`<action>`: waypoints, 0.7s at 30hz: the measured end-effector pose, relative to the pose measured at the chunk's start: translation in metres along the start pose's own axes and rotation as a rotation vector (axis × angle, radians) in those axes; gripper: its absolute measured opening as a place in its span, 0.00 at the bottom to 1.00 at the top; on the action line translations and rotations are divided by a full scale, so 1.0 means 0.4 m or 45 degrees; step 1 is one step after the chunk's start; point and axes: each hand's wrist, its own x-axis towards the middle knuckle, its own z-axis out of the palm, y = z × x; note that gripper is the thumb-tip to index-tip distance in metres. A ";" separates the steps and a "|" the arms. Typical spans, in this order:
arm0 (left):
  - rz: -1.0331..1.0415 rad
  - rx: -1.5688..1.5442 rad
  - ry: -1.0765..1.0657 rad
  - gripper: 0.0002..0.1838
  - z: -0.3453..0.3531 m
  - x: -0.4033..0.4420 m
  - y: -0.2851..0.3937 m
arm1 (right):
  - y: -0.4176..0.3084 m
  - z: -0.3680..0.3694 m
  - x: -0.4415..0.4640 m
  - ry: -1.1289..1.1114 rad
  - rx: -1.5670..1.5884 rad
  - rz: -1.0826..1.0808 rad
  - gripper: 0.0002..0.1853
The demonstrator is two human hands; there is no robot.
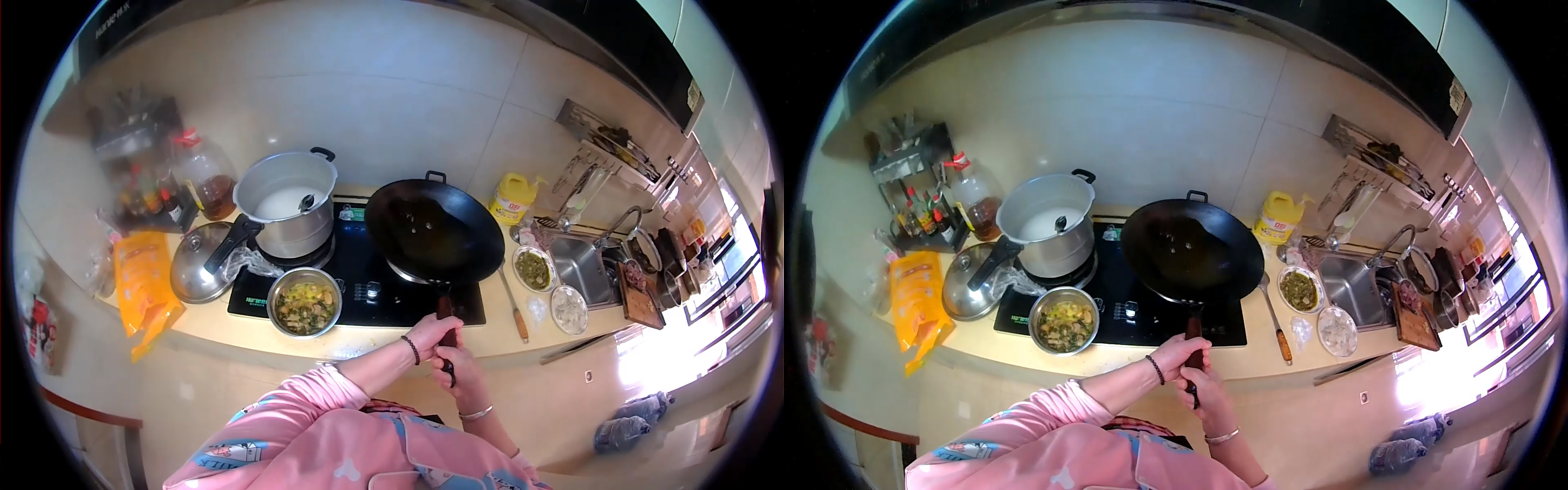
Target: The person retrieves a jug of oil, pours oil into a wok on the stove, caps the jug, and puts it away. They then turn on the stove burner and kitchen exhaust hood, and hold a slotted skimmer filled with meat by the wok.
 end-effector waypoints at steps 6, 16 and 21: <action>0.064 0.147 0.088 0.08 -0.041 0.001 -0.031 | 0.053 -0.016 0.017 -0.098 0.020 -0.019 0.04; 0.067 0.018 -0.002 0.07 -0.060 0.040 -0.007 | 0.050 -0.004 0.066 0.020 -0.218 -0.173 0.04; 0.027 0.011 -0.025 0.08 -0.011 0.026 0.022 | -0.004 0.008 0.041 0.067 -0.142 -0.117 0.04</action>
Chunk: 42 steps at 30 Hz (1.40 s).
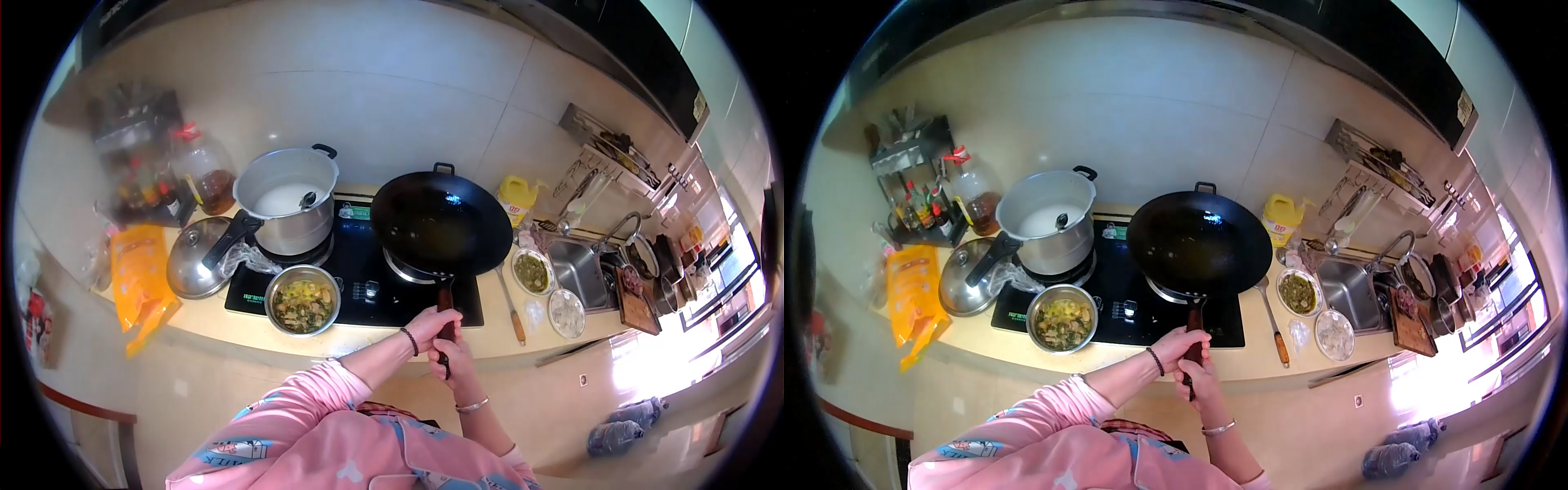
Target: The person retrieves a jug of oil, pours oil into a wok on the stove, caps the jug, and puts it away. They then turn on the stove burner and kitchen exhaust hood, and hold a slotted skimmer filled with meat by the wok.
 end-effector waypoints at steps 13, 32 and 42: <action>0.087 0.162 0.153 0.10 -0.041 -0.022 -0.050 | 0.071 -0.007 -0.012 -0.179 0.175 0.029 0.09; 0.078 0.101 0.028 0.09 -0.047 0.033 -0.030 | 0.056 -0.027 0.055 0.051 0.092 0.101 0.09; 0.013 0.051 0.007 0.10 -0.088 0.057 -0.010 | 0.060 -0.005 0.086 -0.006 0.103 0.114 0.06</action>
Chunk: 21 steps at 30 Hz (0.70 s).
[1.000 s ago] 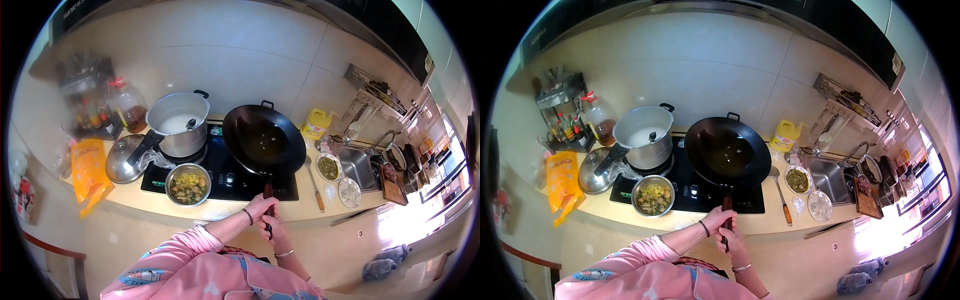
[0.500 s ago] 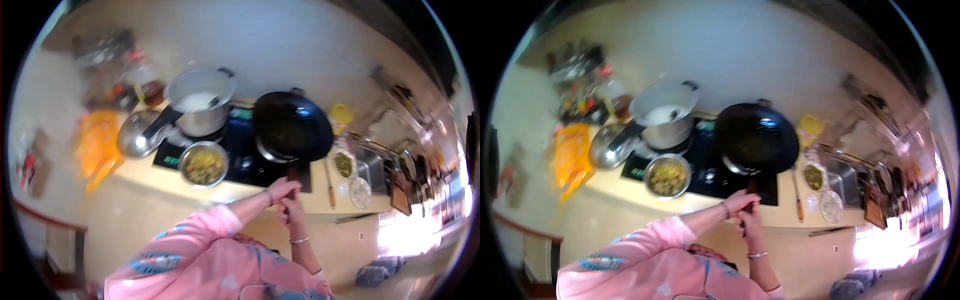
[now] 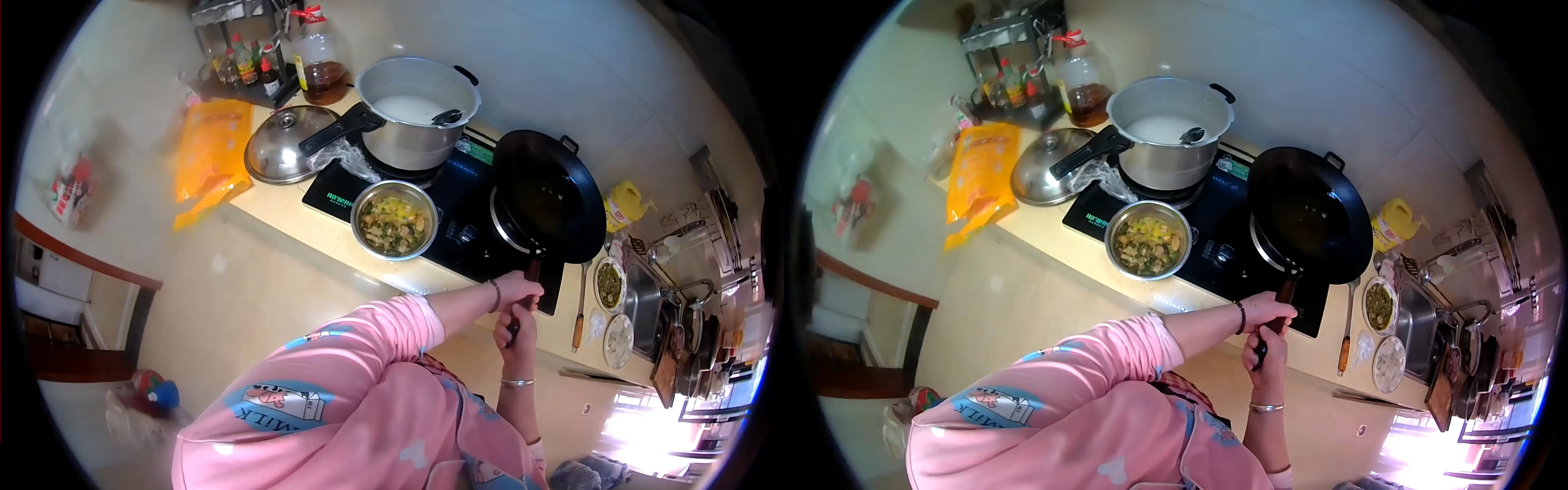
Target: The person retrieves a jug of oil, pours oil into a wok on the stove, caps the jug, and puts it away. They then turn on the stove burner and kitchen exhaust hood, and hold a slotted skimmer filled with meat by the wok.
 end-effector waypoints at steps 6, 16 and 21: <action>0.131 0.254 0.133 0.17 0.018 -0.092 0.023 | 0.005 -0.001 -0.001 -0.084 0.031 0.019 0.09; 0.156 1.061 0.108 0.15 -0.253 -0.325 -0.175 | 0.071 -0.052 -0.052 -0.127 0.245 0.028 0.29; -0.043 1.145 0.196 0.17 -0.381 -0.564 -0.327 | 0.237 -0.170 -0.081 -0.250 -0.347 0.259 0.20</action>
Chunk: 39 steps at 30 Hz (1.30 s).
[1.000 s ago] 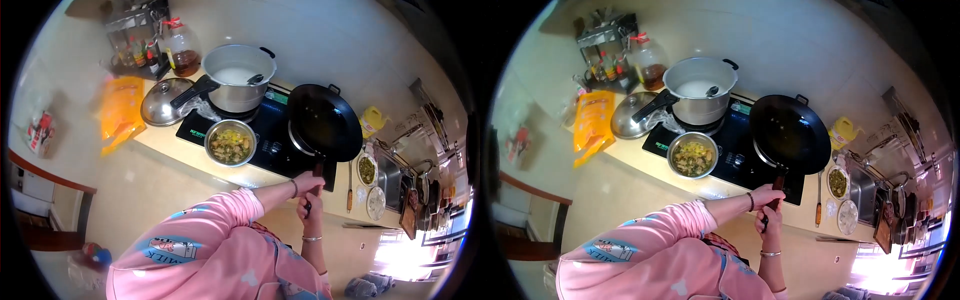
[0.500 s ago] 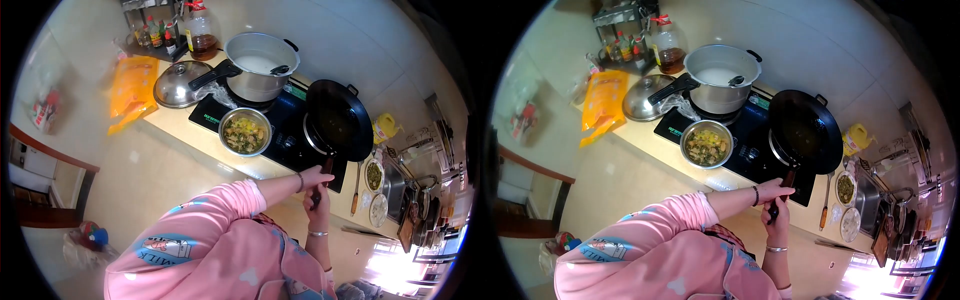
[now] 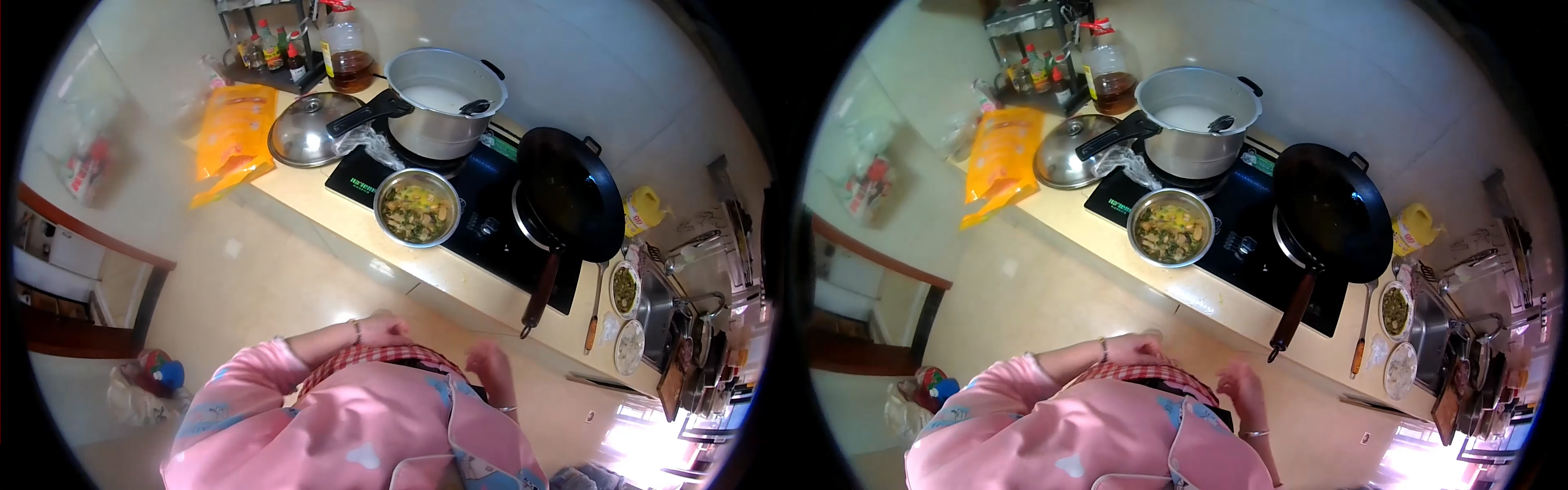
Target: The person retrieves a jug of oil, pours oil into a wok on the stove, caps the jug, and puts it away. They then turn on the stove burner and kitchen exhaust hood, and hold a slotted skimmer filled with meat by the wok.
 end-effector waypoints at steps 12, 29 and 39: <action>0.043 -0.509 -0.151 0.30 -0.052 -0.415 0.059 | 0.158 0.171 0.073 -0.553 -1.023 0.019 0.19; 0.126 -0.267 0.129 0.27 -0.397 -0.793 -0.049 | 0.298 0.689 0.250 -0.746 -1.135 0.074 0.20; 0.127 -0.126 0.263 0.25 -0.524 -0.843 -0.134 | 0.275 0.859 0.300 -0.715 -1.246 0.231 0.23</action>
